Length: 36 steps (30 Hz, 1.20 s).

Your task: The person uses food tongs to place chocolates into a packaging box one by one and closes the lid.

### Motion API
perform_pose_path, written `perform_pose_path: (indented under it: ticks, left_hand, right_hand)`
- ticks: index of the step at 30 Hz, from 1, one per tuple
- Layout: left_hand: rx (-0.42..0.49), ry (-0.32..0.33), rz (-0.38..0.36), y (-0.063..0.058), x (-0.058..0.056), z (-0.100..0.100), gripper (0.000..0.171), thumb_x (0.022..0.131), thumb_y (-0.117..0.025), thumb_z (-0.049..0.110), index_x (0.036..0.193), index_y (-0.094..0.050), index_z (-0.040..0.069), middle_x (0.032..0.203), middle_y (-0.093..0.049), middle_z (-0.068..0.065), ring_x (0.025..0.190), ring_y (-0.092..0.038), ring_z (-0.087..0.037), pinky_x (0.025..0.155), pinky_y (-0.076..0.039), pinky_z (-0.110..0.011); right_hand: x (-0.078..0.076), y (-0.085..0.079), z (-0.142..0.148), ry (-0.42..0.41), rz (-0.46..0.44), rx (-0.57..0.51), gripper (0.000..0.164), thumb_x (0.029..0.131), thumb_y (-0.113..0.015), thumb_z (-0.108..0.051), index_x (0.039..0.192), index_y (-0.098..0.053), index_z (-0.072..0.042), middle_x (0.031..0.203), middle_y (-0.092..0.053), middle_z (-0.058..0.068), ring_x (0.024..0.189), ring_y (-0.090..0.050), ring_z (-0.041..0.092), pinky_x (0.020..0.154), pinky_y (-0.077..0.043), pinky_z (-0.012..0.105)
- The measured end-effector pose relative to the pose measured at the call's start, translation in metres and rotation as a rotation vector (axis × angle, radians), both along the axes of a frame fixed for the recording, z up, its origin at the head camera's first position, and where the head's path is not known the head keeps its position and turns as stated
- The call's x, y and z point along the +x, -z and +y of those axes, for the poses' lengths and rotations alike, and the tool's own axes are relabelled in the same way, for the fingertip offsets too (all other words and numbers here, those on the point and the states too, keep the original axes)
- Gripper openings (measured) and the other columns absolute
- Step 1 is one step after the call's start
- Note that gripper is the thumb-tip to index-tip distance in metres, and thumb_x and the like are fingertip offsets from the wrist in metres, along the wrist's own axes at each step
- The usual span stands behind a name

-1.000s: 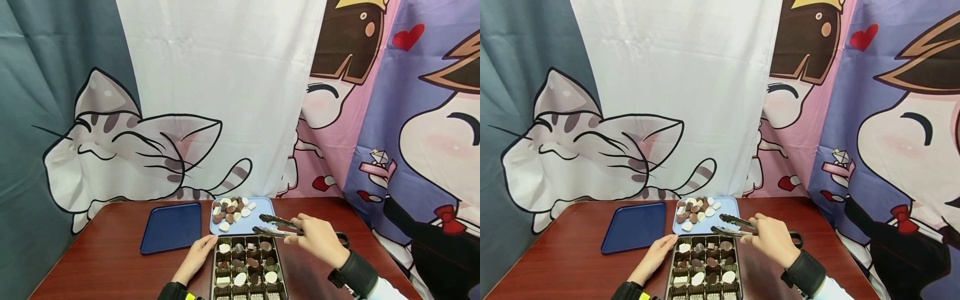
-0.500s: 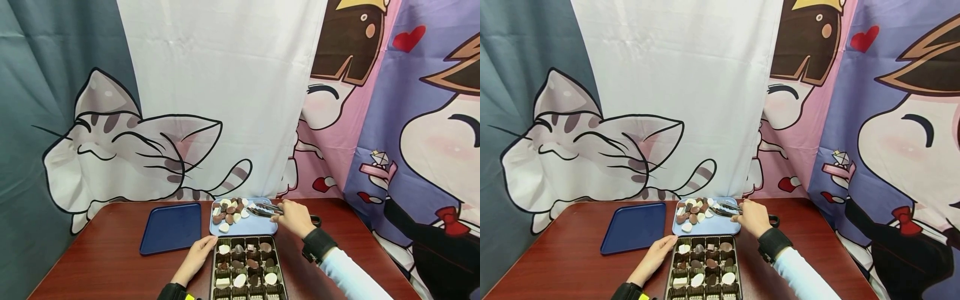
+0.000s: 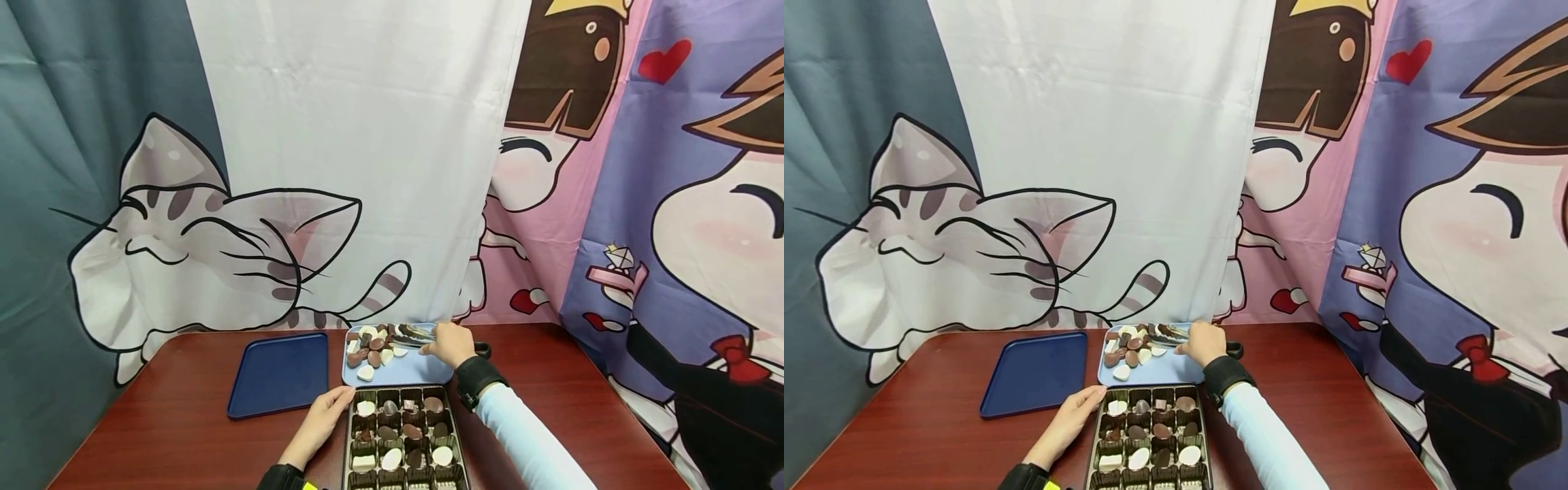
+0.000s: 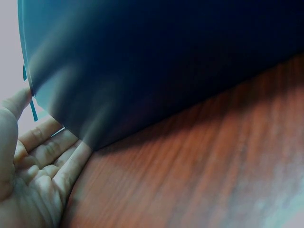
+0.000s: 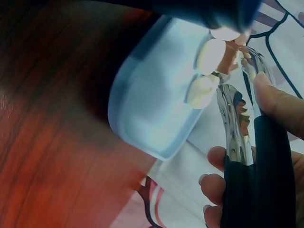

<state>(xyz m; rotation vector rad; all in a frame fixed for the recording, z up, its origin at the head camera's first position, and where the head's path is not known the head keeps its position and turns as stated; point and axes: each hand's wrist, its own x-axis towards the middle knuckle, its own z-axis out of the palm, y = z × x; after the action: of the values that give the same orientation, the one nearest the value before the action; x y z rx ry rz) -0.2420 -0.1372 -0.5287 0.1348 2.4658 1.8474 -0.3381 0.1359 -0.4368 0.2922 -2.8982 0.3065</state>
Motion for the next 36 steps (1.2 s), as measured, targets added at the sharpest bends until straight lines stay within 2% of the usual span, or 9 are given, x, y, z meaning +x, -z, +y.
perform_pose_path:
  ticks: [2,7,10,17,21,29,34,36]
  left_hand:
    - [0.002,-0.002,0.000,0.000,0.000,0.001,0.042,0.106,-0.054,0.033,0.126,-0.067,0.000,0.126,-0.070,-0.017,0.114,-0.065,-0.020,0.093,-0.053,-0.033]
    - [-0.005,-0.003,-0.001,0.000,-0.001,0.001,0.044,0.106,-0.053,0.035,0.128,-0.066,-0.001,0.127,-0.069,-0.018,0.114,-0.066,-0.023,0.092,-0.054,-0.036]
    - [-0.008,0.000,-0.008,0.001,-0.001,0.001,0.045,0.106,-0.053,0.036,0.129,-0.065,-0.001,0.128,-0.069,-0.018,0.114,-0.066,-0.023,0.092,-0.054,-0.036]
    - [-0.008,0.004,-0.003,0.001,0.000,0.000,0.045,0.106,-0.053,0.035,0.129,-0.065,-0.001,0.128,-0.069,-0.018,0.115,-0.066,-0.025,0.093,-0.055,-0.037]
    - [-0.007,0.005,0.005,0.000,-0.001,0.001,0.044,0.106,-0.053,0.035,0.129,-0.066,-0.001,0.128,-0.069,-0.018,0.114,-0.066,-0.023,0.091,-0.054,-0.036]
    - [-0.001,0.002,0.009,0.000,0.000,0.000,0.043,0.106,-0.053,0.034,0.127,-0.066,-0.001,0.125,-0.069,-0.018,0.111,-0.066,-0.021,0.090,-0.054,-0.035]
    - [0.004,0.008,0.001,0.001,-0.001,0.000,0.044,0.106,-0.053,0.035,0.128,-0.065,-0.001,0.126,-0.069,-0.017,0.113,-0.066,-0.021,0.091,-0.054,-0.035]
    - [0.004,0.009,0.000,0.001,-0.001,0.000,0.045,0.106,-0.053,0.035,0.129,-0.065,-0.001,0.127,-0.069,-0.018,0.113,-0.066,-0.021,0.091,-0.054,-0.036]
  right_hand:
    - [-0.002,0.004,-0.001,0.001,-0.006,0.010,0.034,0.072,-0.089,-0.043,0.084,-0.078,-0.013,0.078,-0.072,0.005,0.063,-0.063,0.021,0.058,-0.051,0.039]
    - [-0.005,0.012,-0.001,-0.001,-0.011,0.018,0.029,0.073,-0.088,-0.040,0.079,-0.076,-0.015,0.074,-0.073,0.005,0.062,-0.063,0.021,0.059,-0.052,0.040]
    - [-0.005,0.013,0.000,0.006,0.000,0.024,0.027,0.073,-0.088,-0.040,0.084,-0.078,-0.016,0.080,-0.076,0.006,0.066,-0.066,0.024,0.061,-0.054,0.041]
    - [0.000,0.007,0.004,0.009,-0.026,0.006,0.039,0.075,-0.087,-0.041,0.105,-0.081,-0.016,0.099,-0.079,0.008,0.082,-0.072,0.030,0.069,-0.057,0.045]
    - [0.006,0.001,0.007,-0.010,-0.010,0.001,0.040,0.076,-0.086,-0.042,0.106,-0.081,-0.017,0.104,-0.078,0.007,0.084,-0.073,0.030,0.069,-0.057,0.045]
    - [0.027,-0.011,0.013,-0.067,0.001,-0.055,0.037,0.078,-0.084,-0.041,0.106,-0.080,-0.017,0.104,-0.077,0.004,0.089,-0.072,0.028,0.071,-0.057,0.044]
    - [0.052,-0.018,0.016,-0.119,0.018,-0.072,0.043,0.078,-0.084,-0.041,0.113,-0.079,-0.015,0.106,-0.075,0.003,0.094,-0.073,0.028,0.076,-0.057,0.046]
    - [0.063,-0.020,0.016,-0.149,0.041,-0.061,0.044,0.079,-0.084,-0.041,0.112,-0.079,-0.013,0.102,-0.074,0.002,0.090,-0.072,0.027,0.073,-0.057,0.045]
